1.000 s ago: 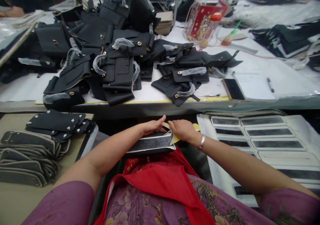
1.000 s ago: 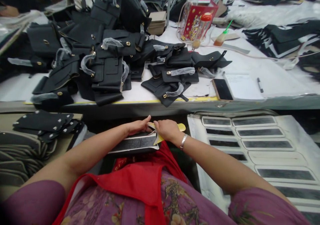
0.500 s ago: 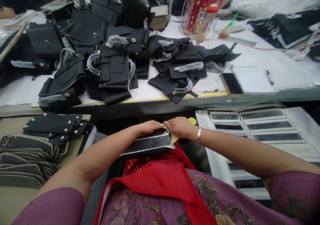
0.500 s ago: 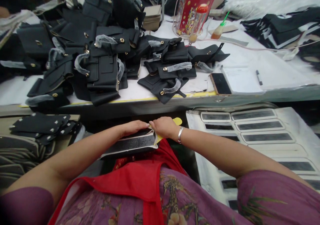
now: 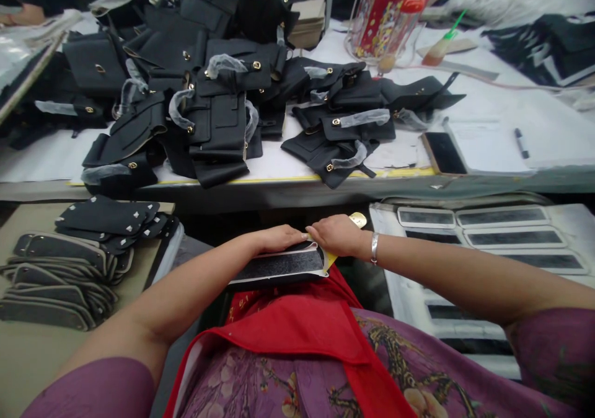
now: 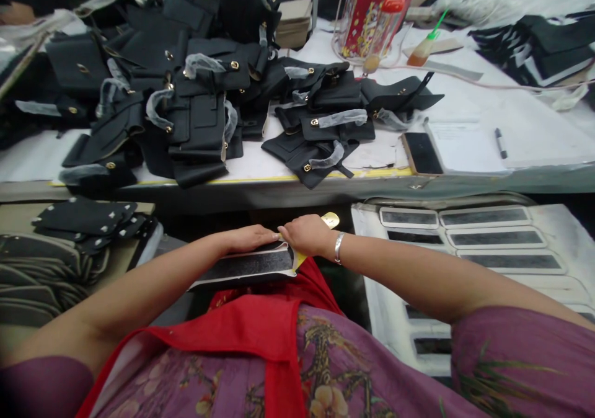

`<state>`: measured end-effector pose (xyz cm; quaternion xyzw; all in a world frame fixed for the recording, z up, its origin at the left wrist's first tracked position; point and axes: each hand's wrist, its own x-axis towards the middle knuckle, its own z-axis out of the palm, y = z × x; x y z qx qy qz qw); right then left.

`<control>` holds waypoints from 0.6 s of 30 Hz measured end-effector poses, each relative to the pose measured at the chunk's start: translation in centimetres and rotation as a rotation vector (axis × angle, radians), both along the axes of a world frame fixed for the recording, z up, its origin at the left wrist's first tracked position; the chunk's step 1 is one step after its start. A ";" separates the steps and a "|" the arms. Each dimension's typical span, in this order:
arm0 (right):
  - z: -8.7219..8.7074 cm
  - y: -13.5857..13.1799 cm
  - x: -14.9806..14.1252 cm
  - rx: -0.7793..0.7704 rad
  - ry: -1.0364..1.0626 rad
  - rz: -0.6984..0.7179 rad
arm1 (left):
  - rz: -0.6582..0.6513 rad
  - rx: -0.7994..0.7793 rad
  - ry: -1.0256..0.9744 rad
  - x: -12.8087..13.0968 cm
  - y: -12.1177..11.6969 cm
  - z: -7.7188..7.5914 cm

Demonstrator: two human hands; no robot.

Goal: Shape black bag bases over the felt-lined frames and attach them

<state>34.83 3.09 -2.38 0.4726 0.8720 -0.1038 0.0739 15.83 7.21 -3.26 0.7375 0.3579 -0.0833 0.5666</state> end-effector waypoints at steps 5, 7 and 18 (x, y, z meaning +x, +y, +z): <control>-0.2 0.4 -0.3 -0.016 0.011 0.004 | -0.053 0.021 0.000 -0.3 0.1 0.2; -0.3 0.5 -0.3 0.003 0.017 0.015 | -0.082 0.026 0.008 -0.4 0.3 0.1; -0.3 0.7 -0.4 0.026 0.041 0.058 | -0.145 -0.001 0.023 -0.8 0.9 -0.2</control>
